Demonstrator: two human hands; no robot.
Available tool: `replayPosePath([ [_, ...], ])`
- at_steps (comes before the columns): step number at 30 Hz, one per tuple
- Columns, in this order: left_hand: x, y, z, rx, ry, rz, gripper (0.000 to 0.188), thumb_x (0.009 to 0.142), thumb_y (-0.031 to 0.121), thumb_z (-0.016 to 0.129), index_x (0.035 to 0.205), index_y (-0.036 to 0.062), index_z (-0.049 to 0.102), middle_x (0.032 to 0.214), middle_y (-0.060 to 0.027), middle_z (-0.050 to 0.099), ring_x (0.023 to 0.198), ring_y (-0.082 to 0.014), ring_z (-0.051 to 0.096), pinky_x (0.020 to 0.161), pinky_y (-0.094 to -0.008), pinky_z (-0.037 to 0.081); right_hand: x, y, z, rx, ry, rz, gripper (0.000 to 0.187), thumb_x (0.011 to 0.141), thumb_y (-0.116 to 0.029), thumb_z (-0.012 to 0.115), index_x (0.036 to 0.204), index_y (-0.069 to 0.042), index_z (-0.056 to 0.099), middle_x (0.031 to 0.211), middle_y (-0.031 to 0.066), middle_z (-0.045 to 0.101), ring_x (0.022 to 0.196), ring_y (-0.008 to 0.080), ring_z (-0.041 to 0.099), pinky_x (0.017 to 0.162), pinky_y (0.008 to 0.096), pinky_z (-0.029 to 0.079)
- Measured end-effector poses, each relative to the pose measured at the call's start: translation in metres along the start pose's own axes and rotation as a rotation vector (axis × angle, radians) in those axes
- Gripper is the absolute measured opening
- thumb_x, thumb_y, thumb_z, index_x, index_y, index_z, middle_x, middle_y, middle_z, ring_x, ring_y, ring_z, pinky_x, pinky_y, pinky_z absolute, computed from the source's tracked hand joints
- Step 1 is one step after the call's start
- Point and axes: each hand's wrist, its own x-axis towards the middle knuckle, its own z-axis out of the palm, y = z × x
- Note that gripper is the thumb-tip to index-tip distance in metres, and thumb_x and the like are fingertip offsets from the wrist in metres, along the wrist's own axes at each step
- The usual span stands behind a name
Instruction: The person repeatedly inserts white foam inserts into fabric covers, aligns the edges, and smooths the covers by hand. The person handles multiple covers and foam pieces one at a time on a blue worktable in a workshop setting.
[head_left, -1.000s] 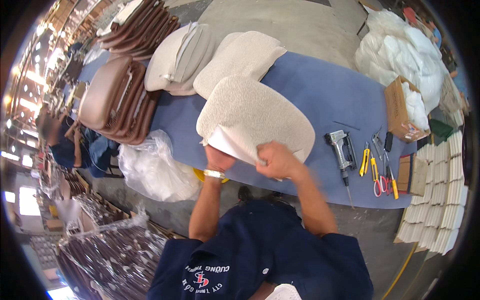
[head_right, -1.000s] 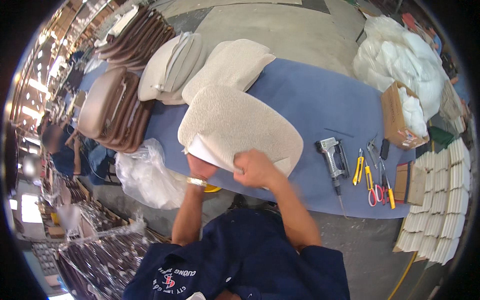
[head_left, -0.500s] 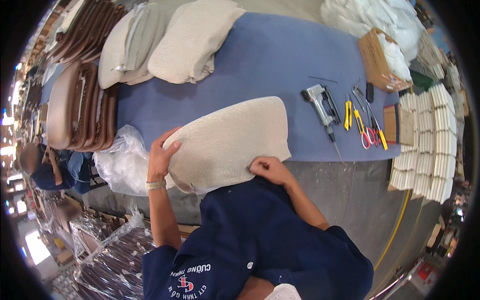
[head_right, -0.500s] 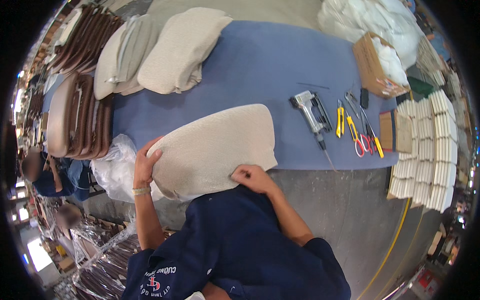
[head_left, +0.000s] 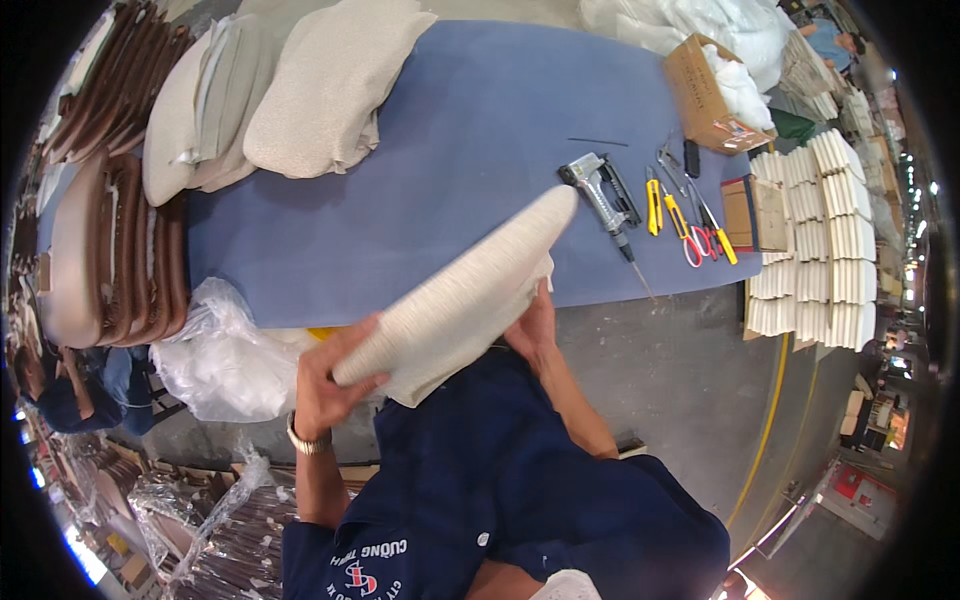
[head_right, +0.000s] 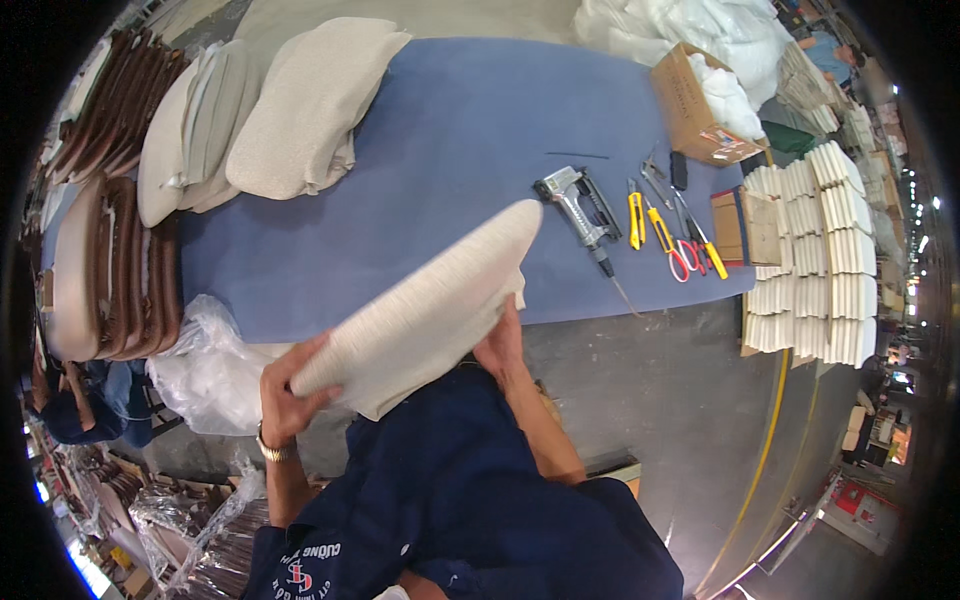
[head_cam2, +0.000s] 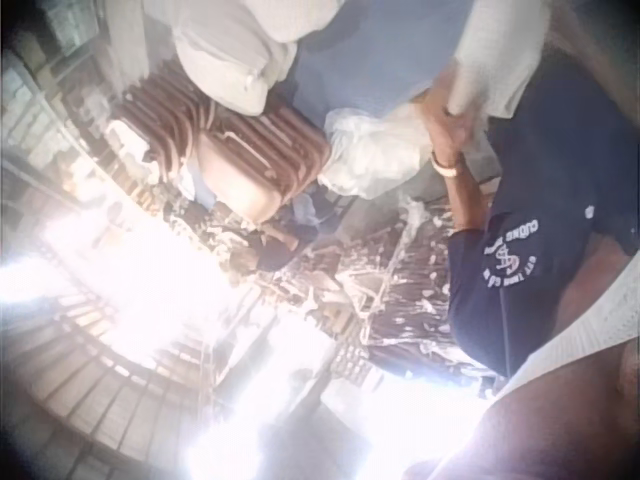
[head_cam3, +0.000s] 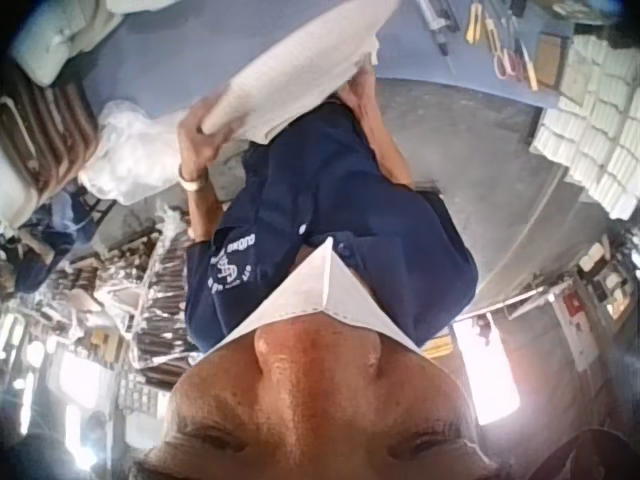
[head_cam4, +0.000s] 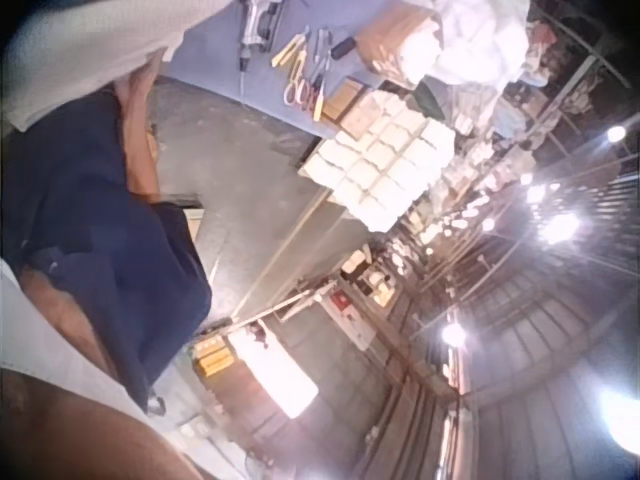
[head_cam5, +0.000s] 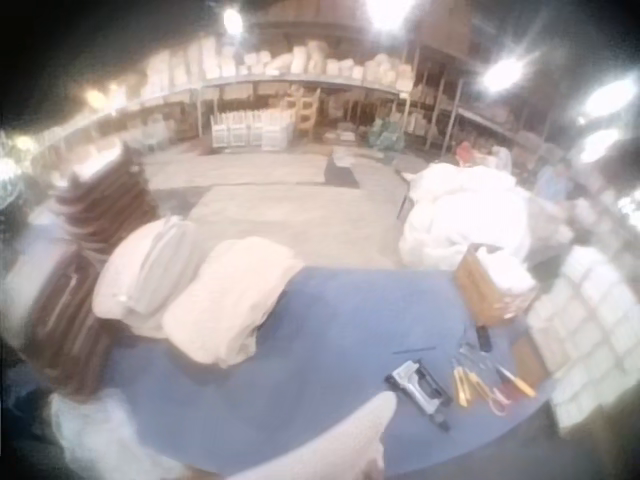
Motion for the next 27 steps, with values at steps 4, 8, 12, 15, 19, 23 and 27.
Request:
replayPosePath([
  [4,0.011,0.032,0.017,0.349,-0.204,0.466,0.065,0.064,-0.002,0.078,0.127,0.0144,0.072,0.139,-0.0071,0.066,0.132,-0.0295,0.06,0.107,-0.0412,0.052,0.046,-0.034,-0.035,-0.618,0.066,-0.277,0.069,0.108,-0.055,0.04,0.155,-0.005,0.038,0.151,0.0136,0.051,0.138,0.0279,0.05,0.113,0.0453,0.044],
  [8,0.01,-0.02,0.033,0.346,-0.274,0.349,0.075,0.058,-0.009,0.072,0.128,0.0183,0.072,0.143,-0.0026,0.064,0.137,-0.026,0.056,0.111,-0.0429,0.049,0.049,-0.099,-0.014,-0.238,0.19,-0.314,0.065,0.109,-0.047,0.045,0.155,-0.002,0.036,0.149,0.0128,0.052,0.133,0.0283,0.052,0.107,0.0451,0.045],
  [12,-0.001,-0.046,0.032,0.311,-0.253,0.29,0.077,0.057,-0.011,0.075,0.13,0.0158,0.071,0.145,-0.0041,0.062,0.139,-0.0272,0.054,0.113,-0.0427,0.047,0.008,-0.096,0.051,-0.744,0.297,-0.524,0.064,0.107,-0.034,0.051,0.158,-0.002,0.029,0.155,0.0116,0.043,0.139,0.0279,0.044,0.113,0.0407,0.039],
  [15,-0.003,-0.043,0.042,0.206,-0.236,0.18,0.076,0.068,0.0,0.081,0.14,0.0166,0.063,0.151,-0.0057,0.056,0.141,-0.029,0.051,0.114,-0.045,0.045,0.021,-0.068,0.058,-1.086,0.162,-0.771,0.072,0.105,-0.031,0.055,0.162,-0.002,0.02,0.162,0.0198,0.031,0.145,0.0316,0.037,0.118,0.0398,0.03],
  [19,0.018,-0.027,0.047,0.089,-0.401,0.031,0.083,0.087,0.029,0.078,0.157,0.0097,0.038,0.163,-0.0165,0.037,0.151,-0.0352,0.035,0.122,-0.0472,0.031,0.053,-0.041,0.073,-0.95,0.125,-0.858,0.075,0.102,-0.02,0.056,0.162,0.001,0.017,0.164,0.024,0.024,0.148,0.0334,0.031,0.121,0.0419,0.026],
  [23,0.096,0.009,0.08,0.001,-0.456,0.212,0.093,0.098,0.053,0.061,0.164,0.0049,0.016,0.17,-0.02,0.017,0.158,-0.0359,0.014,0.127,-0.0468,0.014,0.064,-0.026,0.113,-0.793,0.029,-0.715,0.076,0.103,-0.019,0.055,0.163,0.001,0.013,0.164,0.0228,0.024,0.146,0.0312,0.034,0.121,0.0402,0.028],
  [27,0.176,0.005,0.125,0.026,-0.363,0.13,0.088,0.102,0.057,0.048,0.165,0.0057,0.012,0.171,-0.0202,0.011,0.159,-0.0375,0.008,0.127,-0.0507,0.009,0.071,-0.017,0.102,-0.717,-0.117,-0.754,0.071,0.108,-0.026,0.046,0.164,-0.004,0.009,0.164,0.0181,0.027,0.147,0.028,0.035,0.12,0.0403,0.032],
])
